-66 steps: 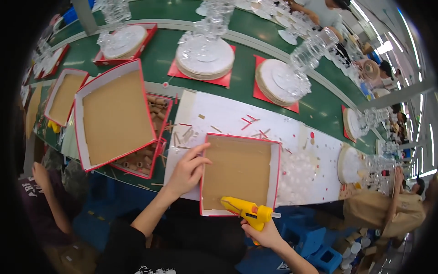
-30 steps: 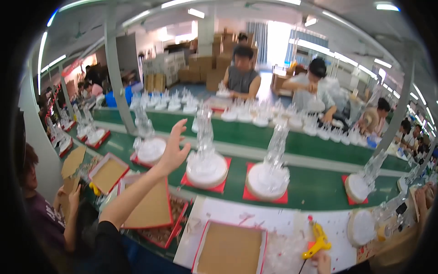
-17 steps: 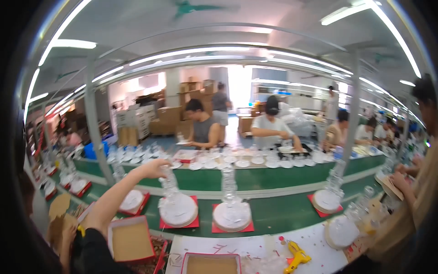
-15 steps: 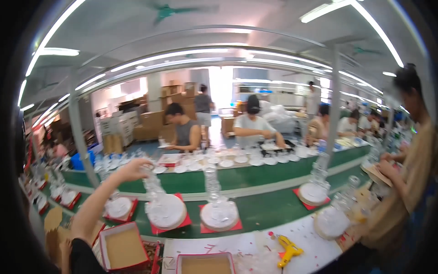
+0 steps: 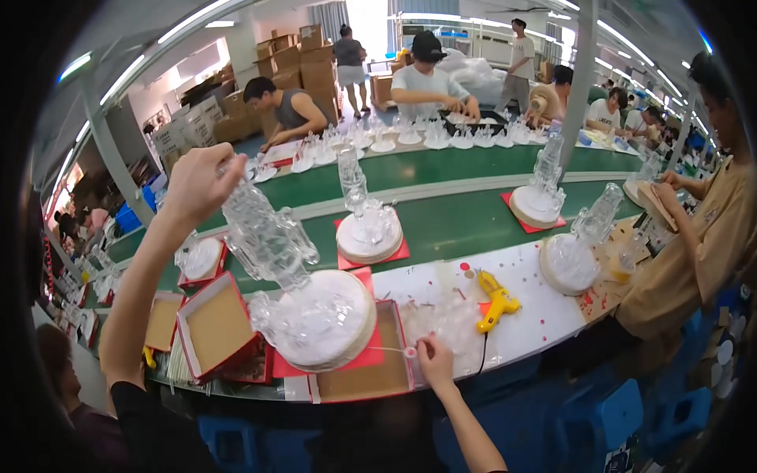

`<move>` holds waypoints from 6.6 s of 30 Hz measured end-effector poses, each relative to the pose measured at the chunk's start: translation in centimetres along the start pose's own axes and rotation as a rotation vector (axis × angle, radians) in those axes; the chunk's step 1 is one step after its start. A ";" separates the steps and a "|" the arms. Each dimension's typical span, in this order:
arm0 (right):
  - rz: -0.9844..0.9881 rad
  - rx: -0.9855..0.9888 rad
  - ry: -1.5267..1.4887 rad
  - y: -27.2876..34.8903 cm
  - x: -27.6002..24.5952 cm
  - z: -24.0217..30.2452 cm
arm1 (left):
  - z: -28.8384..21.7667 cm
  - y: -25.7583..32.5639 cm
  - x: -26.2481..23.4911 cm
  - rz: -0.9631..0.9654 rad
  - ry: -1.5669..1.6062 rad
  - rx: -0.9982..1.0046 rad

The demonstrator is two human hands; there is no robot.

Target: Assembling glass lighting fixtures by gluing components to a base and placing them into boxes on an assembly line.

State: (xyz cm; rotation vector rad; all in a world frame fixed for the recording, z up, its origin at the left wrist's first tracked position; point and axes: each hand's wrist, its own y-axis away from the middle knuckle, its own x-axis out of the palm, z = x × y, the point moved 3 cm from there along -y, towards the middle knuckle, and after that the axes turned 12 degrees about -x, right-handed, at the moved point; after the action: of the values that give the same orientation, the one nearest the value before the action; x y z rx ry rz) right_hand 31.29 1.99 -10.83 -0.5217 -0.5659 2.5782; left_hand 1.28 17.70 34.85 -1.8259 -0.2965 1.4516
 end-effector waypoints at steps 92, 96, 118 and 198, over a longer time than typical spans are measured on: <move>1.097 -0.591 0.769 2.5 2.6 10.9 | -2.3 39.7 16.6 0.748 0.060 0.115; 1.017 -0.509 0.720 2.7 2.3 11.9 | -2.7 39.4 16.6 0.684 0.139 0.076; 0.367 -0.588 -0.249 -7.2 3.3 33.4 | -2.3 48.6 17.3 0.543 3.060 -1.394; 0.554 0.574 -0.784 3.1 -2.7 16.7 | -3.2 34.5 14.4 0.604 1.753 -0.965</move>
State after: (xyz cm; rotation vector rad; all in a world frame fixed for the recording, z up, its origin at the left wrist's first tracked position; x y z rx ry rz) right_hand 25.06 -6.90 2.53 0.6430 0.1560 3.2361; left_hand -0.58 1.75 0.98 -3.3310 0.6001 -0.6420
